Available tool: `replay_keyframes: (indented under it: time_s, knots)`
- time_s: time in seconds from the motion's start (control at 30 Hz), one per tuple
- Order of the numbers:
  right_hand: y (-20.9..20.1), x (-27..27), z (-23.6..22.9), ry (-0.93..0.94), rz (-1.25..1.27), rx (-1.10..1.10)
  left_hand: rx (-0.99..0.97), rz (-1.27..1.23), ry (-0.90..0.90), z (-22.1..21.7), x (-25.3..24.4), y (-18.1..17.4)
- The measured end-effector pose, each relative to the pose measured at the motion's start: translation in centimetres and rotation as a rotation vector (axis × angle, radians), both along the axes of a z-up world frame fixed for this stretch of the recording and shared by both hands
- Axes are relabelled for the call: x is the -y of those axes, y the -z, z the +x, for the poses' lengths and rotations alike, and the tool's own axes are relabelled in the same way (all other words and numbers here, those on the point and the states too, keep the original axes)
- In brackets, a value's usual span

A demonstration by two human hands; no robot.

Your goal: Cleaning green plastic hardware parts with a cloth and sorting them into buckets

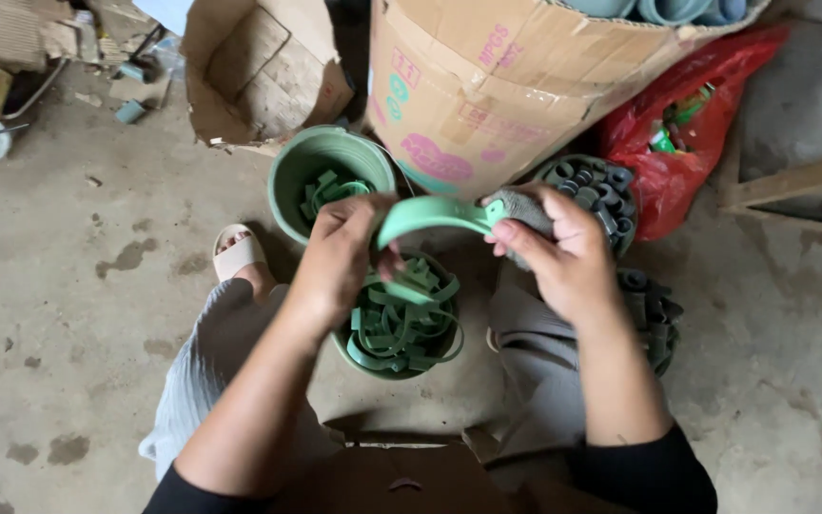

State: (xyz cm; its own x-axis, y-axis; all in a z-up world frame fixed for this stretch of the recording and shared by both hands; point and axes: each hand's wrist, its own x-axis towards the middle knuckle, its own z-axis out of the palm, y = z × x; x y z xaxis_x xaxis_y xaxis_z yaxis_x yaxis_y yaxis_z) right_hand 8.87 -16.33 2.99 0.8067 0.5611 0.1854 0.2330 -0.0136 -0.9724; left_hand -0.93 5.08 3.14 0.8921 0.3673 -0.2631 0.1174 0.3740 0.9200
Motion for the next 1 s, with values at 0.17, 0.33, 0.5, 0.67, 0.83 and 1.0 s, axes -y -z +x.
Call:
replay_keyframes:
  time_s: [0.17,0.33,0.5,0.67,0.83,1.0]
  knots:
    - [0.4,-0.2,-0.2,-0.034,-0.137,0.149,0.095,-0.113,0.508,-0.8,-0.4,-0.4]
    - [1.7,-2.5,-1.2,0.255,0.213,-0.189,0.154,-0.098,0.474,-0.6,1.9,-0.9]
    - [-0.7,-4.5,-3.0,0.533,0.433,-0.576,0.248,0.820,0.245,-1.3,4.8,-0.3]
    - [0.0,-4.9,-5.7,0.434,0.192,-0.126,0.214,0.945,0.192,-1.5,5.5,0.0]
    - [-0.3,-4.1,-6.9,0.442,0.001,0.155,0.225,0.951,0.137,-1.9,5.9,0.6]
    - [-2.1,-4.1,-8.3,0.354,-0.139,0.441,0.295,0.663,0.042,-1.5,4.9,0.8]
